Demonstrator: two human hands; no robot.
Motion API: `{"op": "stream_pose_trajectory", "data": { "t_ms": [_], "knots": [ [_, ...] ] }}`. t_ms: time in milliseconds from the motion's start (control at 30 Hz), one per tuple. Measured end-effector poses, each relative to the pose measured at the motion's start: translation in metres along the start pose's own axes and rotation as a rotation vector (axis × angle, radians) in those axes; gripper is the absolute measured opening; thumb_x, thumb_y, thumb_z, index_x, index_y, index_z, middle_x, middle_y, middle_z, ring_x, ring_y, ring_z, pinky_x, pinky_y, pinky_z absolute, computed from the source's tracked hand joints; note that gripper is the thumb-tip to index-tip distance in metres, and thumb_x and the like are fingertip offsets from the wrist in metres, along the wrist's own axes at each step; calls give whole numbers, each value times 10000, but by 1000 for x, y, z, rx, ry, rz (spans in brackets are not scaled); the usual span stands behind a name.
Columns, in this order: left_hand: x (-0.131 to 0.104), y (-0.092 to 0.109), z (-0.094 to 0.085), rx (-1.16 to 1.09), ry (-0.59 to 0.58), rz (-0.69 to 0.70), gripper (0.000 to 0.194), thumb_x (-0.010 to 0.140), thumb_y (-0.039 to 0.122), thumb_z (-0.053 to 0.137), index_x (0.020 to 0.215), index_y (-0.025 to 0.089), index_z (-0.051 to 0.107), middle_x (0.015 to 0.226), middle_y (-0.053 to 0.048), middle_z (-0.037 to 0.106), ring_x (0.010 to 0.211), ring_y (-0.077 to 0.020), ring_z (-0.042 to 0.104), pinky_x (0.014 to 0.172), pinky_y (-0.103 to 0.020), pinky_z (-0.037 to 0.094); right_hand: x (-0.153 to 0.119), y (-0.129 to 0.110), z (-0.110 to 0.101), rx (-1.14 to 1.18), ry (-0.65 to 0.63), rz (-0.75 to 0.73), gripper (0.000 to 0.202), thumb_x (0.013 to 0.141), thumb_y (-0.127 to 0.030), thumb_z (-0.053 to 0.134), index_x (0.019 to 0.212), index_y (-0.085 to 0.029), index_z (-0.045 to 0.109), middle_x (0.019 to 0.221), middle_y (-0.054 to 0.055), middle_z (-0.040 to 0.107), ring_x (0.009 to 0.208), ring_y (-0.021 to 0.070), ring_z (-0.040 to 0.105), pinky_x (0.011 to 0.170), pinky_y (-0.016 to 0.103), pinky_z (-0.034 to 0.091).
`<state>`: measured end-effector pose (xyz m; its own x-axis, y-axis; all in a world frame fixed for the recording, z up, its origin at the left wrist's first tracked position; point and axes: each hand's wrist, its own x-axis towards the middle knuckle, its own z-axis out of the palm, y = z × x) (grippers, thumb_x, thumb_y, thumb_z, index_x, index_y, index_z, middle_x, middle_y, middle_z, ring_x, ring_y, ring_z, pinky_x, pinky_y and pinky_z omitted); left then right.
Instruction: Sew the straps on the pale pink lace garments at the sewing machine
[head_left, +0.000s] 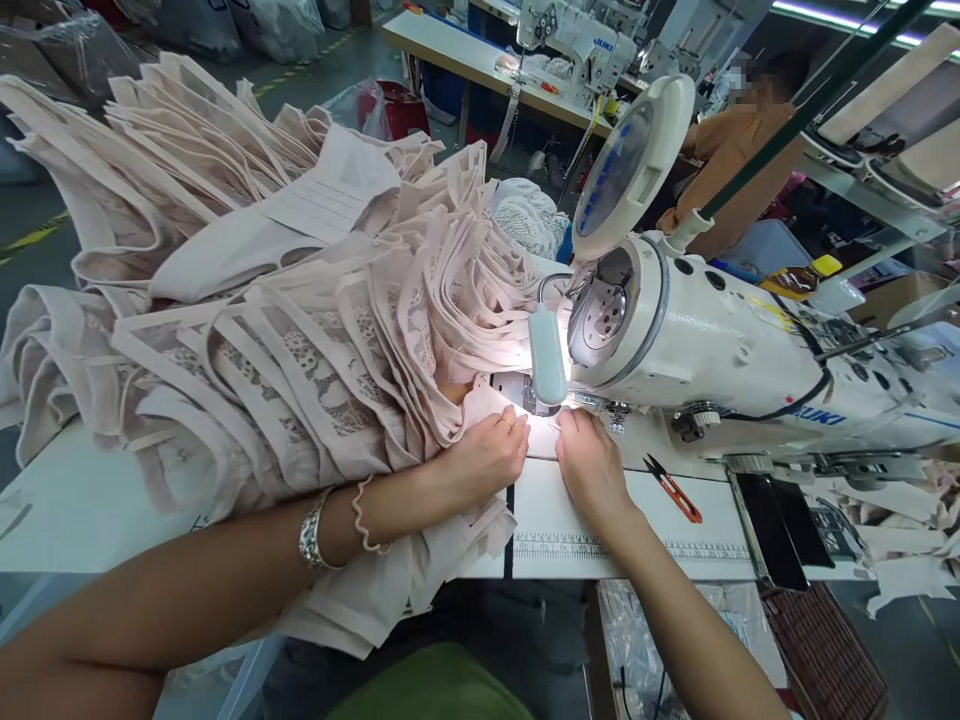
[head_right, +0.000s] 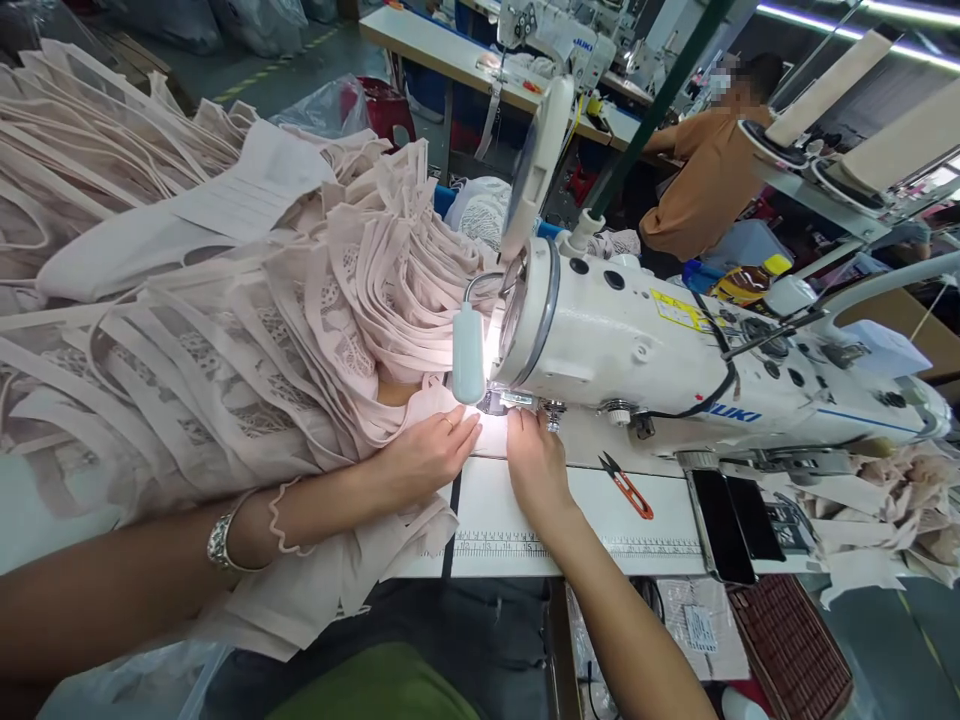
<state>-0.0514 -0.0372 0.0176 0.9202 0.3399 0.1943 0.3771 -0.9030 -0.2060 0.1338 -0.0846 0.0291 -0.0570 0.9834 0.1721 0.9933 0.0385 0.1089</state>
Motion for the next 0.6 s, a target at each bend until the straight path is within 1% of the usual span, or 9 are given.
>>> {"op": "stream_pose_trajectory", "data": {
  "t_ms": [67, 133, 200, 267, 300, 333, 400, 467, 600],
  "knots": [
    [1, 0, 1, -23, 15, 24, 295, 964, 26, 381, 1108, 27, 638, 1179, -191, 662, 1073, -253, 627, 873, -343, 482, 8, -1, -3, -44, -88, 64, 184, 920, -99, 466, 886, -210, 609, 799, 66, 668, 745, 198, 606, 570, 273, 341],
    [3, -4, 4, -61, 56, 6, 309, 965, 16, 362, 1140, 12, 617, 1185, -191, 660, 1090, -247, 622, 937, -343, 459, 15, -5, -2, -13, -133, 82, 153, 943, -168, 467, 881, -214, 599, 706, 45, 650, 625, 185, 576, 539, 277, 295],
    [3, -9, 9, -151, 101, -106, 332, 962, -9, 335, 1157, 20, 602, 1177, -174, 671, 1101, -224, 628, 970, -326, 458, 18, -11, 2, 67, -130, 76, 167, 954, -207, 437, 874, -207, 583, 639, 28, 623, 552, 177, 544, 532, 280, 282],
    [3, -11, 13, -304, 151, -254, 338, 971, 0, 328, 1168, 63, 595, 1171, -134, 685, 1107, -189, 636, 972, -301, 484, 17, -17, 7, 132, -93, 99, 175, 942, -213, 407, 876, -197, 568, 616, 23, 607, 533, 177, 534, 534, 282, 283],
    [2, -11, 15, -383, 178, -294, 332, 975, 15, 340, 1180, 86, 591, 1182, -113, 688, 1113, -171, 639, 975, -287, 495, 16, -19, 9, 151, -76, 121, 167, 923, -202, 402, 876, -192, 562, 614, 25, 604, 533, 179, 534, 536, 283, 283],
    [1, -10, 16, -445, 201, -294, 328, 974, 30, 359, 1202, 101, 584, 1209, -97, 684, 1131, -158, 635, 990, -277, 497, 14, -21, 10, 164, -67, 143, 154, 899, -191, 404, 871, -191, 556, 616, 28, 604, 535, 182, 533, 538, 283, 284],
    [-2, -5, 16, -477, 216, -206, 349, 959, 38, 391, 1254, 101, 566, 1279, -91, 661, 1201, -155, 609, 1047, -277, 472, 11, -23, 12, 192, -66, 170, 121, 857, -191, 418, 845, -199, 538, 620, 32, 604, 531, 185, 524, 534, 281, 285],
    [-5, -1, 13, -407, 189, -106, 387, 941, 16, 399, 1291, 72, 552, 1341, -111, 627, 1277, -182, 564, 1105, -300, 424, 9, -23, 11, 231, -74, 175, 102, 830, -190, 417, 825, -209, 518, 614, 29, 597, 518, 184, 505, 523, 275, 286],
    [-9, 3, 10, -255, 129, -34, 406, 935, -8, 396, 1307, 27, 552, 1354, -136, 615, 1302, -234, 547, 1136, -340, 379, 8, -22, 10, 300, -62, 192, 137, 856, -194, 360, 812, -222, 487, 596, 21, 570, 504, 183, 480, 512, 271, 288]
  ]
}}
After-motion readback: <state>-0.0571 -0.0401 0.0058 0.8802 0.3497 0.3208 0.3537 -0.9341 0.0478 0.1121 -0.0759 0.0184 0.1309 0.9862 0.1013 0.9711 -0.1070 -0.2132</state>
